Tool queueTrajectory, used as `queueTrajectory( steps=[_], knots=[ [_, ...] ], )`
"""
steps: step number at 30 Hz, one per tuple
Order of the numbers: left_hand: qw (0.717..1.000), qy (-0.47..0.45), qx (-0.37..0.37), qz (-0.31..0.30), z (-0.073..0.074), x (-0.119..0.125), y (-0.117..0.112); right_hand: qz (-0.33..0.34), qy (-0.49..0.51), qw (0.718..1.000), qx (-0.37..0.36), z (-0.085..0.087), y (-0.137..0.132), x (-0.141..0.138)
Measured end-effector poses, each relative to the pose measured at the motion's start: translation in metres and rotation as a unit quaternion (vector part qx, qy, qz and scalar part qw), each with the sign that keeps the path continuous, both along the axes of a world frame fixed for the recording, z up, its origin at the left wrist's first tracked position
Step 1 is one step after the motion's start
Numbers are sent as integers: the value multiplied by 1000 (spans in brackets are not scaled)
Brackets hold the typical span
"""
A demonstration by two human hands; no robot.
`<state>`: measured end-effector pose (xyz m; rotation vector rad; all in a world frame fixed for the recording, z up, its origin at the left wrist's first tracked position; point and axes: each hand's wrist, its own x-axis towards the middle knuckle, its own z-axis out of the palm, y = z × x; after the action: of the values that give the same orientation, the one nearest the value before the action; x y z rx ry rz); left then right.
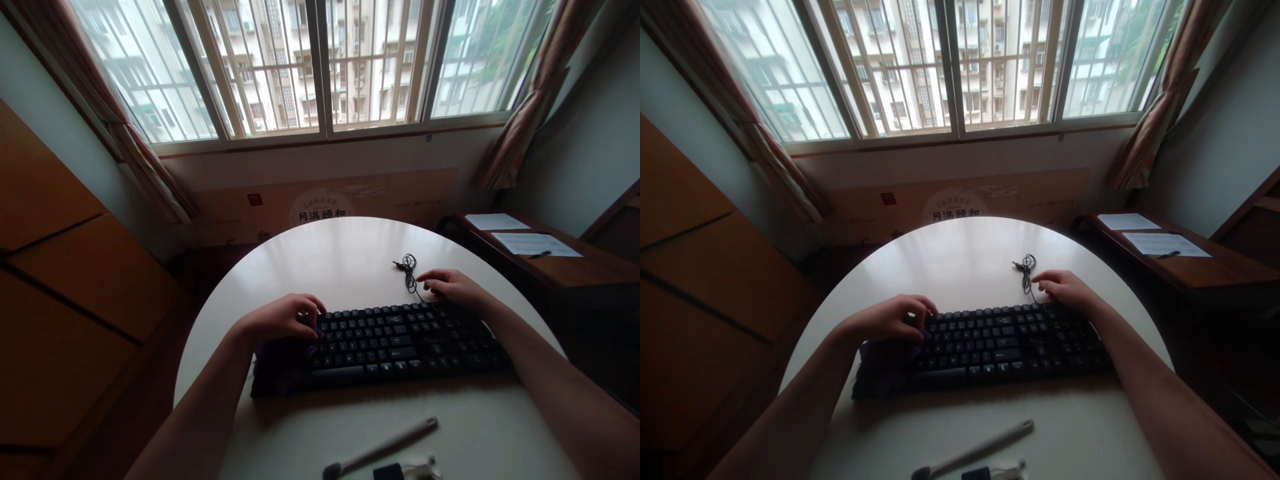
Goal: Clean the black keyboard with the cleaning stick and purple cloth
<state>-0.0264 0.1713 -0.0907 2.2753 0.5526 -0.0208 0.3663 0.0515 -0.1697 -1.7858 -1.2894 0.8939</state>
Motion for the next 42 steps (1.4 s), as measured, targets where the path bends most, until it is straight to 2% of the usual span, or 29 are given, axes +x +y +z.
queueTrajectory(
  steps=[8,13,21,28,34,42],
  knots=[
    [998,-10,62,-13,-8,10,-9,-4,12,1000,2,0,-1,0],
    [996,-13,90,-12,-10,11,-7,-18,17,1000,10,1,-2,-1],
    [998,1,59,-27,-10,10,-4,-33,48,998,19,-1,-2,0],
    [996,-6,89,-21,-11,11,-5,-40,64,997,16,-4,-2,2],
    [998,-4,51,-38,-8,10,-6,-41,72,996,16,-4,-2,2],
    [997,-9,78,-17,-9,12,-8,-40,67,997,12,-7,0,5]
  ],
)
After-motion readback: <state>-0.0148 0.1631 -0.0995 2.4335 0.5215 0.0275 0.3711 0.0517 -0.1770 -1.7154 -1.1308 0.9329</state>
